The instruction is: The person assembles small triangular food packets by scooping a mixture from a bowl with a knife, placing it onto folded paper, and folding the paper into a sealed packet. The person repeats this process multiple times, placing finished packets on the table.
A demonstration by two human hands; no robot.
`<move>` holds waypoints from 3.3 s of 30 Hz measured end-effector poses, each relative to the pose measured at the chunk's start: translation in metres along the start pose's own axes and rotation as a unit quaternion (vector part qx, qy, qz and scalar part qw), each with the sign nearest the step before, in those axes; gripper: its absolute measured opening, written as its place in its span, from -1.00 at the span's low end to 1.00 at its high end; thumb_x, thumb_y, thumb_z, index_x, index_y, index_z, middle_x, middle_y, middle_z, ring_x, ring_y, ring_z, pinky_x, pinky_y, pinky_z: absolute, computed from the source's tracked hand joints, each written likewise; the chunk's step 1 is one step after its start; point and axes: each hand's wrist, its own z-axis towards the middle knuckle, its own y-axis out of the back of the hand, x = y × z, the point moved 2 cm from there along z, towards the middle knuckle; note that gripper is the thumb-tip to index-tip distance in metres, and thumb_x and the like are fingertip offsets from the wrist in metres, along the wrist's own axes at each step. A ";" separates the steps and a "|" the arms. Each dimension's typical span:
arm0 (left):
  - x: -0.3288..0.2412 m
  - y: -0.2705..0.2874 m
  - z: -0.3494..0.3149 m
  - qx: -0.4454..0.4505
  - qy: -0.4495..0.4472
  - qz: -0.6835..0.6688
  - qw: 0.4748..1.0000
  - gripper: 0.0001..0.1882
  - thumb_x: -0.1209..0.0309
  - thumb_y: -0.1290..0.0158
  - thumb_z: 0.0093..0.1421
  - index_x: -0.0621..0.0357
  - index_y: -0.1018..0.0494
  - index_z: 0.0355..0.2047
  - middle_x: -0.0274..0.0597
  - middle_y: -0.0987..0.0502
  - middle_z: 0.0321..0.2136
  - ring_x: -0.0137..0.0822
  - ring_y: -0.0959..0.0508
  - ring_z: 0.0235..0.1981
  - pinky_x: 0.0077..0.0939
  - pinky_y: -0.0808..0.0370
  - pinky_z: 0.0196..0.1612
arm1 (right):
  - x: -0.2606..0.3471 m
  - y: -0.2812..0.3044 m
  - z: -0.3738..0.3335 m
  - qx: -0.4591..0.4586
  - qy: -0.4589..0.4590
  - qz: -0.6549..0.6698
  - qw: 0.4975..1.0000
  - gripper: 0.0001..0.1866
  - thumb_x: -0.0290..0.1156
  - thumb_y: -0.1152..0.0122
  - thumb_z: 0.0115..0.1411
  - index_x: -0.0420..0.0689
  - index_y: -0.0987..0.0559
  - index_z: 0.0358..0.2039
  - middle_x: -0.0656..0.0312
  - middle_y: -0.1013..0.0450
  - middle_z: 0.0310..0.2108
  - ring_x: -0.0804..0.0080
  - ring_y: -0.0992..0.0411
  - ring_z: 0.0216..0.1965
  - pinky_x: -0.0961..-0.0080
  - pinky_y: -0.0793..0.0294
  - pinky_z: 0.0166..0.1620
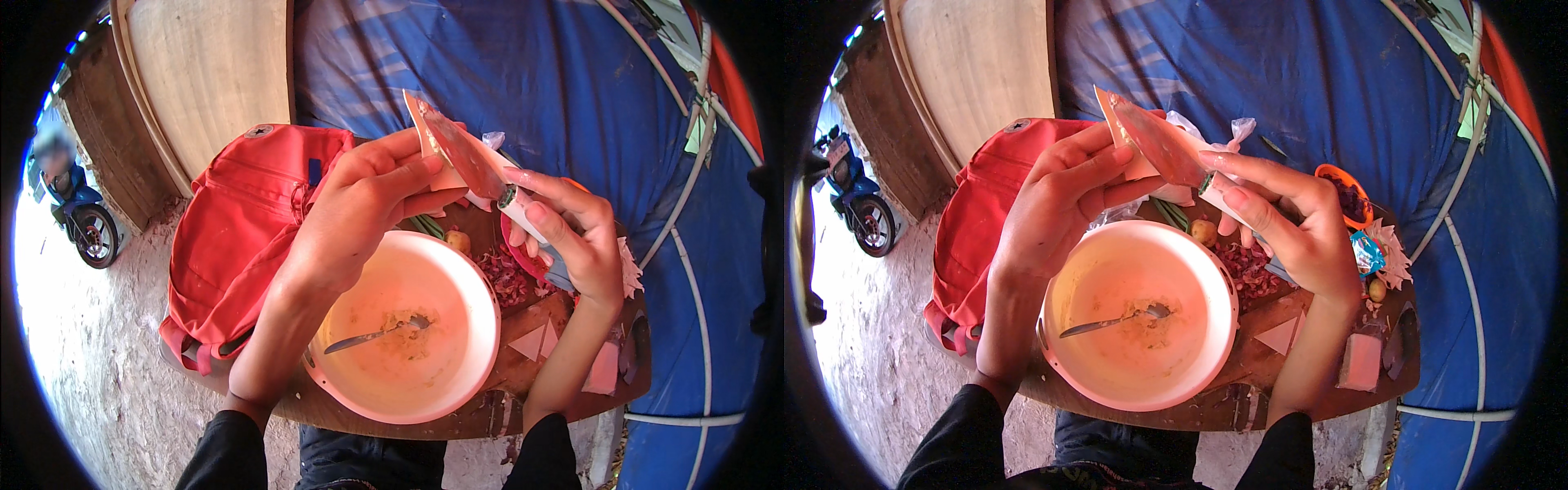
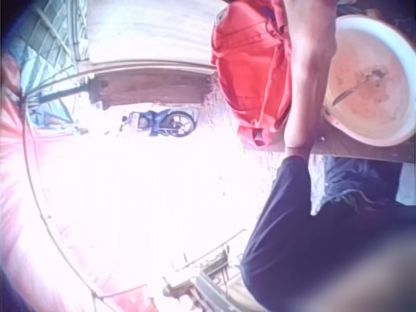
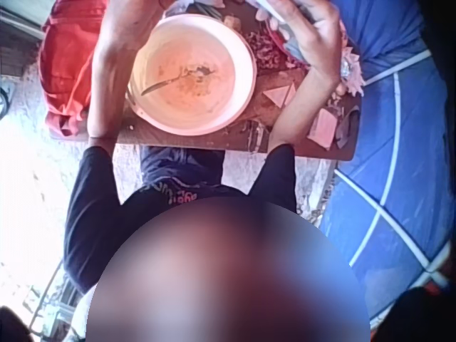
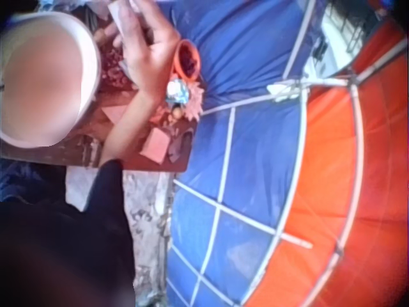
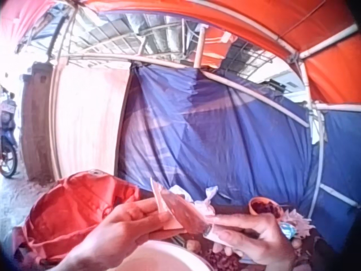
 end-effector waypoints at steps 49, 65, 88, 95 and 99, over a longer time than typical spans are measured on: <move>0.019 0.018 0.008 -0.092 0.007 -0.132 0.987 -0.78 0.54 0.09 0.34 0.41 -0.48 -0.11 -0.04 -0.60 -0.15 -0.30 -0.63 -0.12 -0.47 -0.55 0.08 | 0.000 -0.017 -0.005 -0.001 -0.078 -0.043 0.996 -0.70 -0.41 -0.17 0.39 -0.22 -0.57 0.08 0.29 -0.55 -0.33 0.69 -0.44 -0.44 0.73 -0.36 -0.46; 0.000 0.029 0.010 -0.049 -0.010 -0.004 0.999 -0.71 0.50 0.06 0.29 0.44 -0.48 -0.07 -0.03 -0.63 -0.18 -0.28 -0.67 -0.14 -0.38 -0.58 0.13 | -0.016 0.033 -0.010 0.082 -0.050 0.268 0.959 -0.51 -0.24 -0.06 0.43 -0.28 -0.37 0.23 0.05 -0.47 -0.46 0.55 -0.35 -0.66 0.68 -0.35 -0.62; 0.000 0.025 0.004 0.030 0.075 0.101 0.992 -0.67 0.53 0.00 0.28 0.41 -0.50 0.03 -0.10 -0.66 -0.20 -0.34 -0.68 -0.21 -0.46 -0.62 -0.02 | -0.021 0.056 -0.018 -0.113 -0.094 -0.015 0.989 -0.62 -0.37 -0.26 0.29 -0.30 -0.55 0.06 0.24 -0.57 -0.29 0.67 -0.46 -0.42 0.72 -0.42 -0.35; -0.003 0.028 0.008 0.038 0.054 0.081 0.995 -0.65 0.48 0.05 0.31 0.34 -0.47 0.06 -0.15 -0.65 -0.16 -0.35 -0.67 -0.13 -0.47 -0.57 0.08 | -0.102 0.033 -0.071 -0.013 -0.333 -0.151 0.931 -0.82 -0.47 -0.35 0.19 -0.22 -0.60 -0.20 0.28 -0.56 -0.42 0.60 -0.50 -0.46 0.61 -0.51 -0.39; 0.001 0.026 0.008 0.037 0.056 0.085 0.994 -0.66 0.46 0.03 0.29 0.34 -0.49 0.04 -0.13 -0.65 -0.17 -0.34 -0.68 -0.14 -0.48 -0.56 0.07 | -0.136 0.007 -0.090 -0.080 -0.346 -0.295 0.887 -0.74 -0.30 -0.30 0.21 -0.29 -0.61 -0.37 0.06 -0.55 -0.55 0.29 -0.53 -0.49 0.32 -0.45 -0.34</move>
